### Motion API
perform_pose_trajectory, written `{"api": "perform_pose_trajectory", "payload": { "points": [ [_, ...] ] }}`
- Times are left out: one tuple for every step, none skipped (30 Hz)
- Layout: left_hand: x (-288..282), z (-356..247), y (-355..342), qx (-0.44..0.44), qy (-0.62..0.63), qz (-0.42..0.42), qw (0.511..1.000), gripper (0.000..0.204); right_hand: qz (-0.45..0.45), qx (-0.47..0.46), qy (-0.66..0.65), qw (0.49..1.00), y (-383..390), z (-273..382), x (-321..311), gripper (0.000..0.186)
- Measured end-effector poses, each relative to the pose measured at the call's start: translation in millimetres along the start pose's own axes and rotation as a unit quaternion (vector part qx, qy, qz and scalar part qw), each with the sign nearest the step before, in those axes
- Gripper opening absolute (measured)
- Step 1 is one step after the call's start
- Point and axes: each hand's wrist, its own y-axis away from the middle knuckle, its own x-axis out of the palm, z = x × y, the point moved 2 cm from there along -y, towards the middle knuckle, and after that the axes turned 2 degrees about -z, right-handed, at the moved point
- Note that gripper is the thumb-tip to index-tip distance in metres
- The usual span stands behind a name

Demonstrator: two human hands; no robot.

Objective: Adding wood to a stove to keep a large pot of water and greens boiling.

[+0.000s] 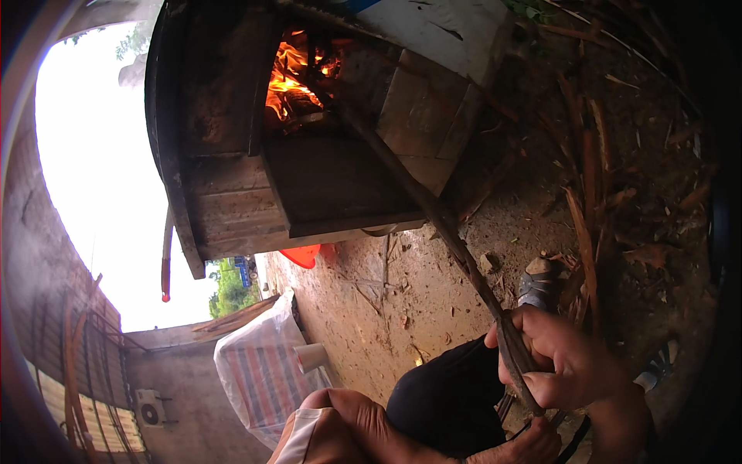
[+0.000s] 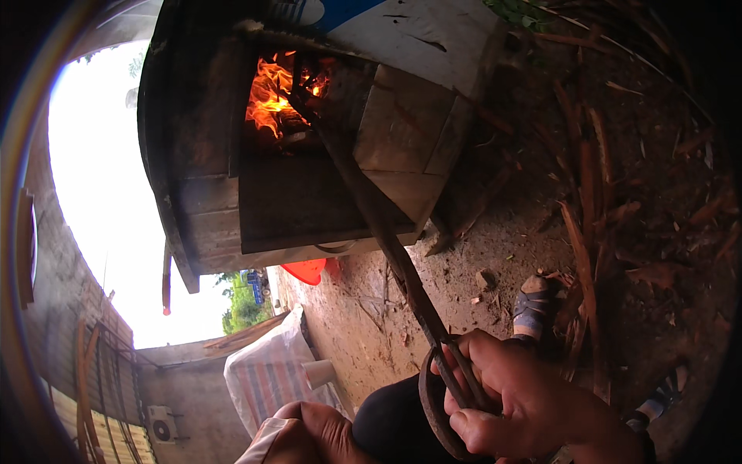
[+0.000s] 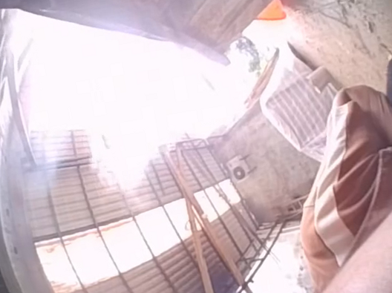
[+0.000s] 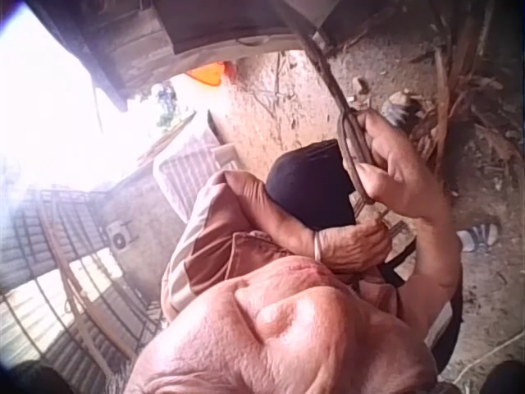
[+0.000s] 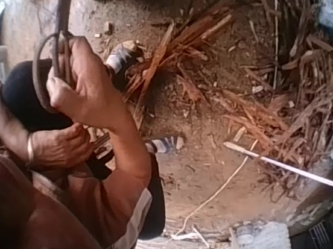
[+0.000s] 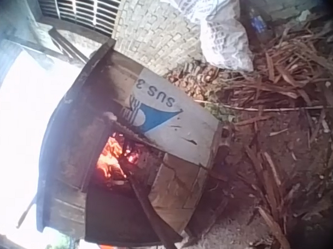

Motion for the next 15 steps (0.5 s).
{"api": "perform_pose_trajectory", "payload": {
  "points": [
    [0,1,-1,0.000,0.003,0.018,1.000,0.034,-0.001,0.000,-0.002,1.000,1,-6,-3,0.053],
    [1,1,-3,0.002,0.003,0.020,1.000,0.034,-0.001,-0.021,0.036,0.999,1,-14,-8,0.055],
    [1,2,-4,-0.001,-0.005,0.011,1.000,0.033,-0.002,-0.043,0.074,0.996,2,-18,-12,0.056],
    [1,0,-6,-0.005,-0.015,0.003,1.000,0.031,-0.001,-0.045,0.072,0.996,5,-17,-15,0.056],
    [3,-1,-7,-0.003,-0.017,0.005,1.000,0.031,0.010,-0.034,0.062,0.997,9,-16,-17,0.056],
    [6,-2,-6,0.001,-0.025,0.024,0.999,0.031,0.023,-0.020,0.053,0.998,10,-16,-17,0.057],
    [10,-4,-4,0.006,-0.032,0.042,0.999,0.031,0.024,-0.020,0.052,0.998,11,-17,-18,0.057],
    [15,-5,-2,0.012,-0.039,0.059,0.997,0.030,0.026,-0.023,0.055,0.998,12,-18,-18,0.057],
    [21,-6,0,0.018,-0.046,0.076,0.996,0.030,0.028,-0.025,0.058,0.998,14,-18,-17,0.057],
    [28,-10,4,0.026,-0.053,0.090,0.994,0.029,0.026,-0.025,0.060,0.998,18,-18,-15,0.057],
    [35,-15,7,0.034,-0.060,0.103,0.992,0.029,0.018,-0.015,0.056,0.998,22,-18,-11,0.057],
    [41,-20,11,0.042,-0.066,0.115,0.990,0.029,0.010,-0.004,0.052,0.999,26,-18,-6,0.057],
    [48,-26,16,0.051,-0.071,0.125,0.988,0.028,0.004,-0.001,0.057,0.998,28,-20,-2,0.057],
    [54,-31,20,0.057,-0.080,0.136,0.986,0.028,0.022,-0.036,0.064,0.997,26,-24,2,0.052],
    [60,-38,24,0.063,-0.087,0.145,0.984,0.028,0.039,-0.070,0.072,0.994,25,-27,6,0.048]
  ]
}}
